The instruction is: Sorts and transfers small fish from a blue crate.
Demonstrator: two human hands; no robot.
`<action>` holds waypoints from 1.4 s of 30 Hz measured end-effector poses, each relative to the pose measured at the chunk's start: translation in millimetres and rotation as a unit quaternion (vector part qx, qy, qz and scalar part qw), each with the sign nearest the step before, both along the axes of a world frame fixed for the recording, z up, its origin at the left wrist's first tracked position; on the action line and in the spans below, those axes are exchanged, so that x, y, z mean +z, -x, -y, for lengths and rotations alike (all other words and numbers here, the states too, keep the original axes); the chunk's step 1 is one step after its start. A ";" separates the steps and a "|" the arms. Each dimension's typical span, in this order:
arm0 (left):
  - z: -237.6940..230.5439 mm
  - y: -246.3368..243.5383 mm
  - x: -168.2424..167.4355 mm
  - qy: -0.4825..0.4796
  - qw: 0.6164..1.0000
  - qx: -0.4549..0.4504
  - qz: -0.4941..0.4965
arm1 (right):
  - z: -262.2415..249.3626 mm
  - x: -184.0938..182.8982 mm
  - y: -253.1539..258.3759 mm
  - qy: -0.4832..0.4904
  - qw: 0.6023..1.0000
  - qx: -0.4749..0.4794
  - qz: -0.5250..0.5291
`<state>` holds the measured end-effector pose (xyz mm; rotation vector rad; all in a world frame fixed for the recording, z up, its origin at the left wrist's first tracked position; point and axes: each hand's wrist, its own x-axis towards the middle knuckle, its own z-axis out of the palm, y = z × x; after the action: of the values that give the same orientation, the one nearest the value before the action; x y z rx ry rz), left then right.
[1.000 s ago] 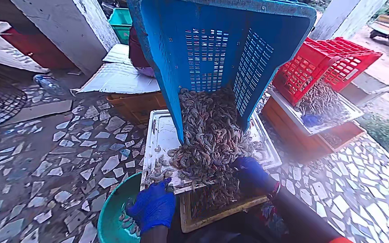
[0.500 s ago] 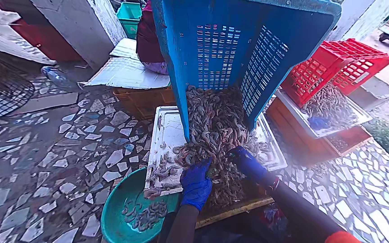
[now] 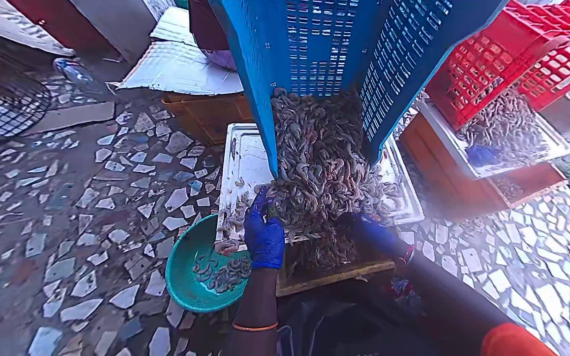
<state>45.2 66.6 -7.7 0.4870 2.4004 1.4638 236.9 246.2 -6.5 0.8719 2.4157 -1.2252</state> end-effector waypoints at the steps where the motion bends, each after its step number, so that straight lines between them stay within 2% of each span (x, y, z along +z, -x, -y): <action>1: 1.1 3.1 1.8 -0.038 0.999 0.015 0.001 | 7.4 -4.5 3.4 0.009 0.997 0.062 0.041; 4: -0.2 0.3 8.8 -0.118 0.992 0.046 0.001 | 41.8 -40.4 13.0 -0.026 0.958 0.238 0.161; 8: -1.3 0.6 16.7 -0.096 0.993 0.071 -0.003 | 84.5 -85.1 49.8 -0.054 0.954 0.235 0.179; 10: 0.6 0.5 16.5 -0.077 0.996 0.035 -0.009 | 98.8 -121.7 65.8 -0.052 0.955 0.260 0.133; 11: 0.4 -2.1 19.5 -0.073 0.997 0.016 -0.012 | 104.0 -151.3 65.7 -0.078 0.959 0.265 0.063; 12: 1.1 -5.4 24.8 -0.075 0.997 -0.010 -0.006 | 110.1 -190.3 61.3 -0.123 0.962 0.238 -0.054; 13: 3.0 -9.5 29.6 -0.087 0.995 -0.042 0.010 | 118.8 -200.0 63.7 -0.137 0.967 0.193 -0.090; 14: 5.0 -13.8 33.3 -0.105 0.991 -0.074 0.026 | 127.7 -161.2 81.1 -0.077 0.985 0.142 0.056; 15: 6.7 -15.5 31.8 -0.106 0.989 -0.097 0.017 | 130.8 -129.8 97.4 -0.020 0.985 0.082 0.150; 16: 9.3 -15.2 27.6 -0.084 0.989 -0.118 -0.013 | 131.5 -114.9 104.5 0.011 0.982 0.049 0.183; 19: 12.3 -10.8 20.4 0.015 0.979 -0.163 -0.121 | 131.2 -122.9 96.6 -0.010 0.983 0.087 0.160; 21: 12.8 -7.9 22.3 0.070 0.970 -0.188 -0.136 | 127.8 -135.6 83.3 -0.044 0.975 0.178 0.129; 22: 13.5 -6.9 24.0 0.120 0.961 -0.218 -0.122 | 121.6 -129.9 75.6 -0.046 0.965 0.229 0.117; 23: 12.7 -4.5 29.5 0.198 0.937 -0.274 -0.086 | 114.1 -105.8 72.9 -0.044 0.955 0.260 0.134; 25: 8.1 -4.1 34.8 0.327 0.852 -0.407 -0.036 | 97.6 -51.5 67.2 -0.040 0.946 0.264 0.183; 27: 8.6 -15.1 26.4 0.356 0.803 -0.478 -0.026 | 77.0 -25.8 47.3 -0.071 0.959 0.218 0.165; 28: 7.2 -22.1 28.1 0.354 0.794 -0.493 -0.020 | 66.2 -9.1 39.4 -0.074 0.969 0.180 0.154; 29: 4.4 -28.2 30.4 0.344 0.798 -0.494 -0.025 | 56.2 9.8 34.0 -0.064 0.980 0.130 0.139; 31: -1.5 -43.1 32.3 0.296 0.839 -0.452 -0.066 | 45.9 36.1 21.6 -0.027 0.996 0.028 0.080; 33: -8.0 -59.1 27.2 0.248 0.877 -0.388 -0.137 | 43.3 42.2 9.8 0.001 0.999 -0.033 0.018; 34: -11.5 -65.9 24.2 0.248 0.878 -0.370 -0.174 | 42.4 43.0 5.6 0.009 0.999 -0.046 0.004; 36: -17.7 -79.6 13.0 0.261 0.862 -0.336 -0.275 | 37.2 40.5 -1.0 0.009 0.999 -0.044 0.000; 38: -22.4 -88.1 6.0 0.277 0.845 -0.322 -0.325 | 29.4 47.7 -3.0 -0.017 0.999 -0.028 0.031; 40: -22.9 -91.1 0.9 0.256 0.857 -0.313 -0.320 | 22.3 47.2 -4.7 -0.062 0.997 -0.015 0.045; 42: -21.6 -89.4 -0.4 0.214 0.899 -0.297 -0.241 | 19.8 38.9 -6.8 -0.093 0.995 -0.004 0.028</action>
<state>134.6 88.2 -8.1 1.4382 2.4644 0.5702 243.6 226.4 32.4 0.9545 2.5137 -0.9754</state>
